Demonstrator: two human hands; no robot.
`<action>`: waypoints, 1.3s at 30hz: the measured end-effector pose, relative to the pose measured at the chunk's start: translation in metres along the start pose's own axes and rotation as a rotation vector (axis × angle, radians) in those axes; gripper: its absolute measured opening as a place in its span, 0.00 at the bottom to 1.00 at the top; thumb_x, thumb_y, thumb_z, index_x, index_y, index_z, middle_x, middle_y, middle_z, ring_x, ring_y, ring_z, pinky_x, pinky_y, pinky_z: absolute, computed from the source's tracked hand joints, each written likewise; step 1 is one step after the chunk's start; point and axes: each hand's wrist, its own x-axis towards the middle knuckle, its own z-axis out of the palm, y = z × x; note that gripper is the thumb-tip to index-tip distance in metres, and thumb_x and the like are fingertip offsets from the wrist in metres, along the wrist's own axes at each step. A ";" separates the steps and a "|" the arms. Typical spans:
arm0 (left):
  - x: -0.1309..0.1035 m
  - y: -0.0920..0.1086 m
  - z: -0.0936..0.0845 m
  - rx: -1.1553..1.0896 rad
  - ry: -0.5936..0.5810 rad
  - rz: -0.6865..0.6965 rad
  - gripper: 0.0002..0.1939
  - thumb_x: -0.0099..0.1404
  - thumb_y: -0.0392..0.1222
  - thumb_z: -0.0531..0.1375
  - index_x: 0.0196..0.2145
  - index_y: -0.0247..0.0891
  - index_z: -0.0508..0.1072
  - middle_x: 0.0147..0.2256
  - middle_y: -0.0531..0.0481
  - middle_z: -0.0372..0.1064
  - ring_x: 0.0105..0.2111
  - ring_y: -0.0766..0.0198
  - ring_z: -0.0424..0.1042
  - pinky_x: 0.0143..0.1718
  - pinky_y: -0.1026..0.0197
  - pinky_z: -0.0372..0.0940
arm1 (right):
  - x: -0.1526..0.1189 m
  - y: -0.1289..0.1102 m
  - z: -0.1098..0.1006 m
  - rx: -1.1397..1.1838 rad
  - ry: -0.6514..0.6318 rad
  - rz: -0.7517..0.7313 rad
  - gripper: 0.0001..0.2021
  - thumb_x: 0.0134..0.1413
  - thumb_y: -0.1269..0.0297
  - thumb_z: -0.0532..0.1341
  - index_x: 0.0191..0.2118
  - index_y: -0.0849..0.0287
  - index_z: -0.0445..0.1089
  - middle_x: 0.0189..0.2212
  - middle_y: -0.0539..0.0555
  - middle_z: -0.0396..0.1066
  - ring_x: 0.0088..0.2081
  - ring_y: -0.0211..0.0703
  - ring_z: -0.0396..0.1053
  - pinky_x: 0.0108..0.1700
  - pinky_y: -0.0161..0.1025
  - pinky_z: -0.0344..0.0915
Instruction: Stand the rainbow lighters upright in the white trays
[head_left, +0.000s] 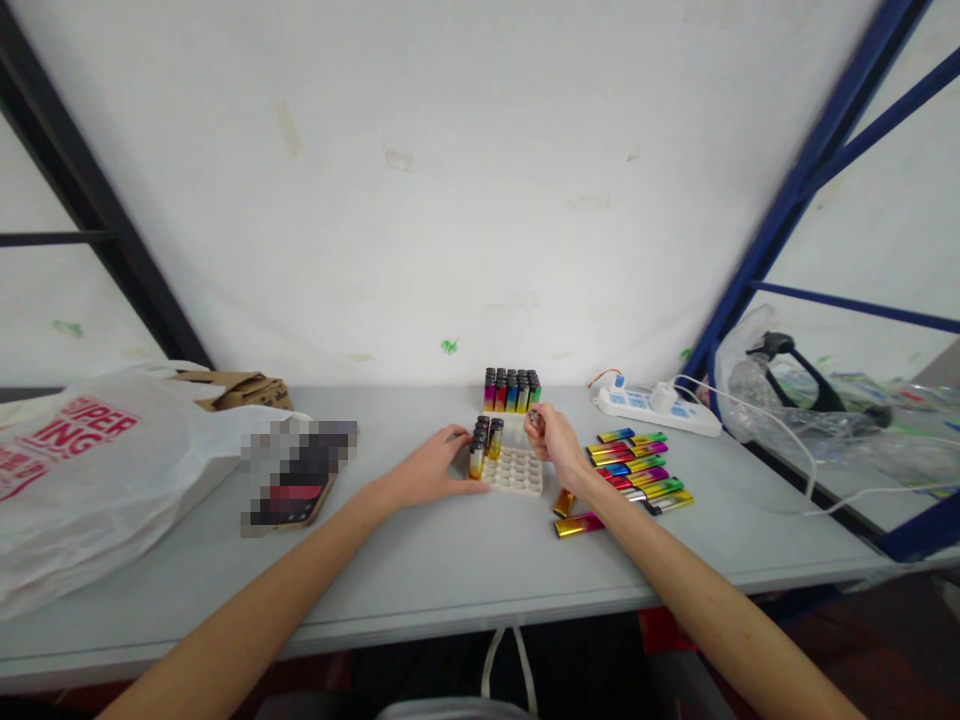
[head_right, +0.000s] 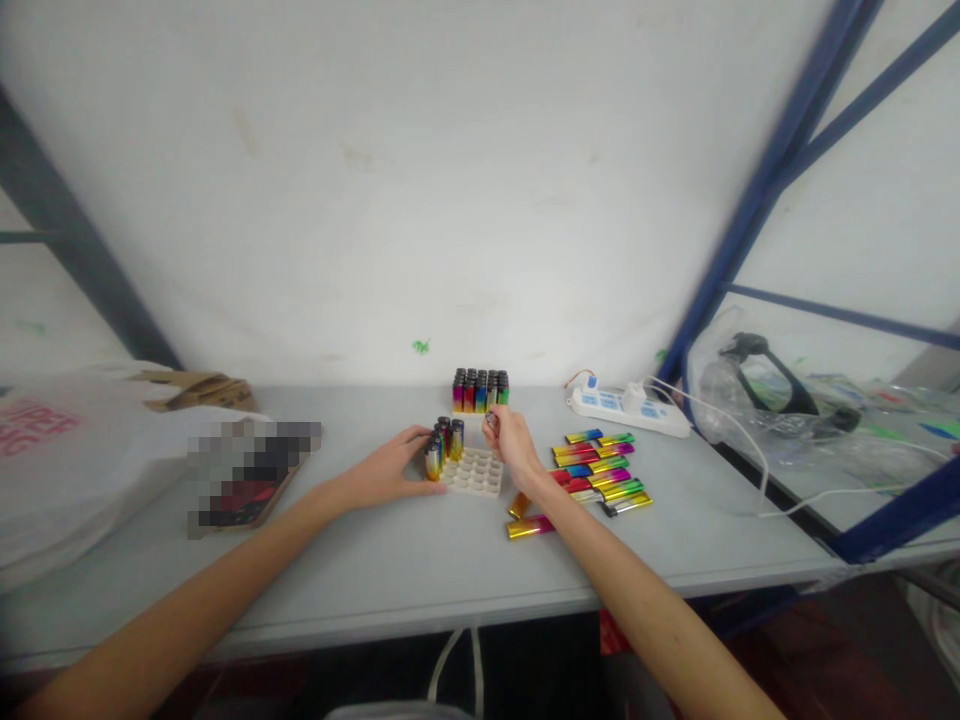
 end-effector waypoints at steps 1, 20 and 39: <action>0.000 0.000 0.000 -0.002 0.000 -0.003 0.37 0.56 0.63 0.69 0.56 0.38 0.71 0.56 0.38 0.66 0.56 0.45 0.68 0.62 0.46 0.63 | 0.001 0.001 -0.001 -0.005 -0.028 -0.020 0.25 0.63 0.47 0.52 0.19 0.56 0.55 0.15 0.42 0.42 0.16 0.30 0.38 0.20 0.34 0.36; -0.001 0.002 -0.001 0.008 0.007 0.017 0.36 0.57 0.63 0.68 0.56 0.40 0.71 0.56 0.40 0.66 0.56 0.47 0.68 0.62 0.48 0.62 | -0.011 -0.007 -0.007 -0.611 -0.075 -0.522 0.13 0.59 0.51 0.65 0.33 0.56 0.72 0.26 0.51 0.74 0.28 0.42 0.69 0.34 0.37 0.63; 0.000 -0.002 0.001 -0.006 0.007 0.022 0.36 0.57 0.65 0.68 0.56 0.41 0.71 0.56 0.40 0.66 0.56 0.46 0.68 0.62 0.46 0.62 | -0.007 -0.010 -0.010 -0.984 -0.151 -0.600 0.18 0.61 0.46 0.64 0.29 0.56 0.71 0.24 0.51 0.72 0.25 0.39 0.64 0.30 0.35 0.53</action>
